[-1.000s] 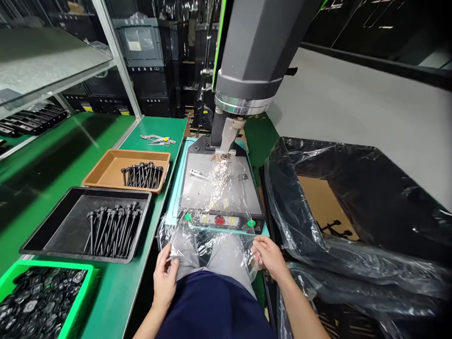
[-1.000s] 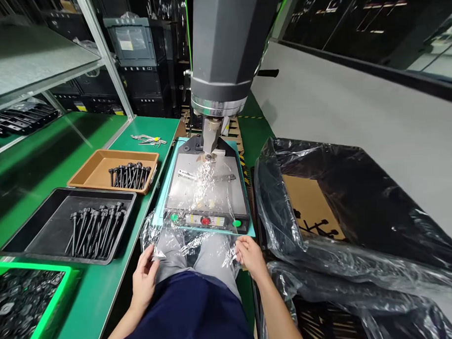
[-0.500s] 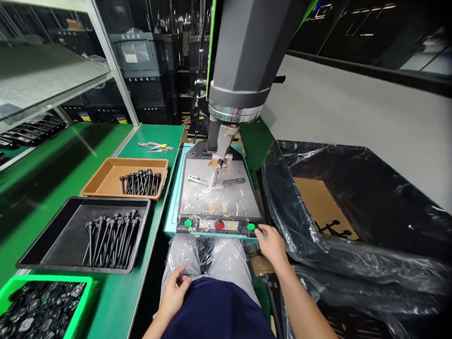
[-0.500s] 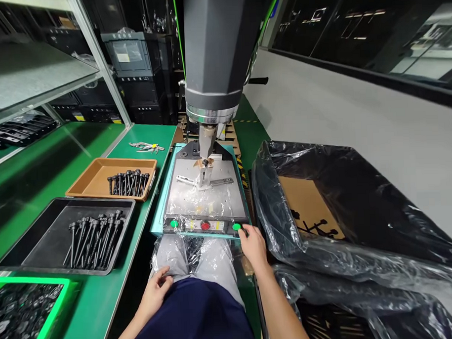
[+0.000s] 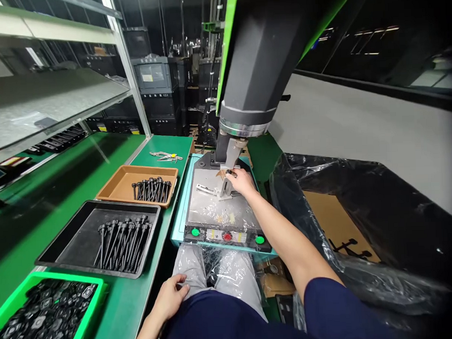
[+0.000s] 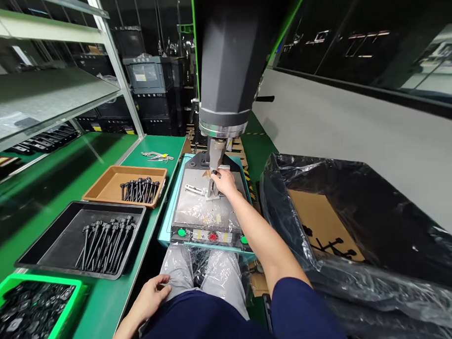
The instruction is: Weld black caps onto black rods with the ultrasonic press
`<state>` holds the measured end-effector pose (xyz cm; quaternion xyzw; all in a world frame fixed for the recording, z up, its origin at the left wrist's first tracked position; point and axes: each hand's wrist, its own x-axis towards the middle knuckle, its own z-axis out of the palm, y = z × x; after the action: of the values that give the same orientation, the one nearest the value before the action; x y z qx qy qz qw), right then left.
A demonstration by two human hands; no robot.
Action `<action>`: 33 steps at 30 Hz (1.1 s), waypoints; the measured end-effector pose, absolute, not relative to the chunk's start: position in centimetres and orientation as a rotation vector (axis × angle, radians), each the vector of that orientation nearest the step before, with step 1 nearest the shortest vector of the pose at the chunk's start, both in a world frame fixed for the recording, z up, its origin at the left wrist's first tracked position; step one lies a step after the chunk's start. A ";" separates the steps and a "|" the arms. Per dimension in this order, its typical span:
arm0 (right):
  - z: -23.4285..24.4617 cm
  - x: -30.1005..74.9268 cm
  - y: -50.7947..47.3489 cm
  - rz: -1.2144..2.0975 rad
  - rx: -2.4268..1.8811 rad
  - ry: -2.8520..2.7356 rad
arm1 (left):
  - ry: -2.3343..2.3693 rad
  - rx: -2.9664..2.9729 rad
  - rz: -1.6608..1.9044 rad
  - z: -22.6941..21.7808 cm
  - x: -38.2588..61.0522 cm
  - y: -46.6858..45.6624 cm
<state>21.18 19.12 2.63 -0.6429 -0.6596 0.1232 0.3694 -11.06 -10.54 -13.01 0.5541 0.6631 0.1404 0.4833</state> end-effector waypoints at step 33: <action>4.7 14.2 4.4 1.437 -1.055 -1.253 | 2.045 1.695 0.817 4.1 -16.5 12.7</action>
<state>14.23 4.39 4.69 -0.4290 -0.5099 0.5845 0.4629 -16.54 12.70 4.10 0.5999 0.7238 0.2891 0.1805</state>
